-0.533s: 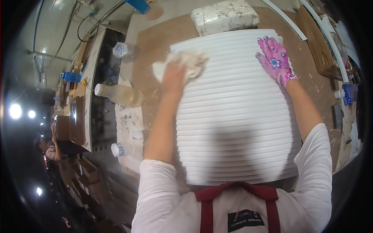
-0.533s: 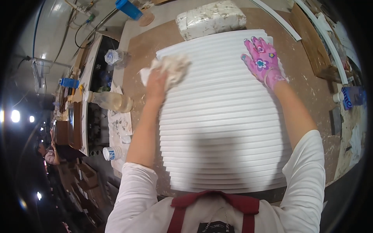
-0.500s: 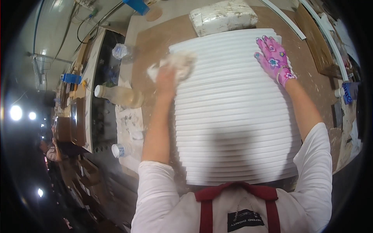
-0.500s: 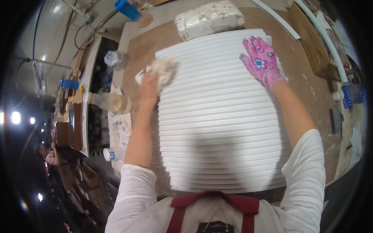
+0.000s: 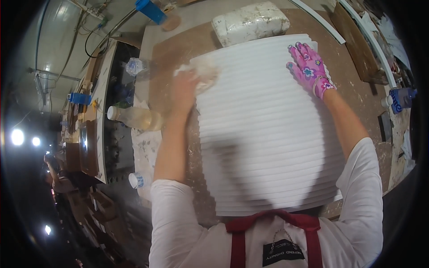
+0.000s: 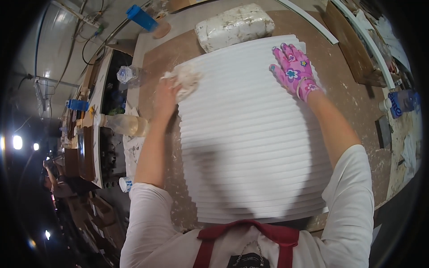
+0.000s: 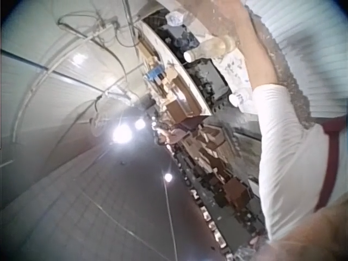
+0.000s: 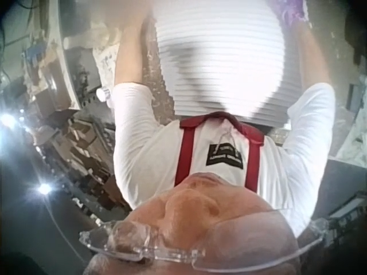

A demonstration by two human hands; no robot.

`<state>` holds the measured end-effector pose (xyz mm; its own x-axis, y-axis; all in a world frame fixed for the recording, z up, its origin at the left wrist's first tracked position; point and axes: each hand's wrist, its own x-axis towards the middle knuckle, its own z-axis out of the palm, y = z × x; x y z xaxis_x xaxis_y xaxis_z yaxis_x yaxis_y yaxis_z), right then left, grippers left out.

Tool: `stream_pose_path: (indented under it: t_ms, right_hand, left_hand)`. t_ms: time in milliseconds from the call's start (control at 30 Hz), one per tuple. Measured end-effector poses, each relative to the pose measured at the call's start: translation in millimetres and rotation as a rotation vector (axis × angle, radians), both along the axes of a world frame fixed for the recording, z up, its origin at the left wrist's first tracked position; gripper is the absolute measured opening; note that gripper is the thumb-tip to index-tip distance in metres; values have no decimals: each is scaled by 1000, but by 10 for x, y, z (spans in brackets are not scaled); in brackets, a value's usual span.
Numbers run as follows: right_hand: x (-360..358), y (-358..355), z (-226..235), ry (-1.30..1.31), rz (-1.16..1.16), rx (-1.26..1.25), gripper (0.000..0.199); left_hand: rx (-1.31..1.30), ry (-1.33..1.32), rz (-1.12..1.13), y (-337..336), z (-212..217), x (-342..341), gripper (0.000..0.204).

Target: The person wipes white grooved wood panels with a cloth, applies a liquid from a bottle to the cloth, and continues cleaning the grooves and flat surfaces of the panels.

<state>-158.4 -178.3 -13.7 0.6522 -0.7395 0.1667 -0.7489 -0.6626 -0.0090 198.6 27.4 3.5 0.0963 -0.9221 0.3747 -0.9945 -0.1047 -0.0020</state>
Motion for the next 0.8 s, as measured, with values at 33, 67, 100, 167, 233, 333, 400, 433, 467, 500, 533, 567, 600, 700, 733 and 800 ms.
stream_pose_path:
  t_ms: [33,67,100,167,233,333,400,433,467,500,533,567,600,700,733,800]
  right_hand:
    - [42,23,4,-16,5,8,58]
    - [52,31,-4,-27,5,11,58]
    - [48,33,-18,-29,-2,20,58]
    - [61,30,-40,-29,-18,27,58]
    - [56,-4,-83,-11,-2,-18,58]
    - [28,-2,-57,-13,-7,-17,57]
    - [46,-28,-65,-5,8,-41,57]
    - [48,-24,-69,-9,7,-57,57]
    - [40,-12,-61,-15,5,-52,57]
    - [29,6,-39,-16,0,-59,57]
    - [16,17,-15,-19,-11,-68,57]
    - [42,37,-6,-33,-11,-65,57]
    - [98,64,12,-37,3,-43,56]
    - [58,24,-52,-33,-32,-18,56]
    - [46,15,-80,-31,-24,-50,56]
    - [31,-12,-96,-33,-4,-92,57]
  left_hand:
    - [27,-113,118,207,0,263,32]
    - [47,-224,225,332,1,475,32]
    - [47,-234,222,411,43,570,32]
    - [-19,25,372,494,108,642,33]
    - [-116,-6,299,240,78,447,32]
    - [-36,-116,122,-68,214,-98,32]
    - [106,-197,154,-111,165,-120,33]
    - [111,-204,152,-116,170,-78,33]
    - [147,-232,175,-105,180,-1,34]
    - [183,-261,198,-89,196,76,35]
    - [217,-297,213,-73,225,142,34]
    - [219,-310,215,29,219,335,34]
    - [212,-209,282,190,190,597,34]
    - [112,-9,340,-127,403,303,32]
    - [-16,-5,172,-242,476,86,29]
    - [-9,-16,-62,-355,338,-271,23]
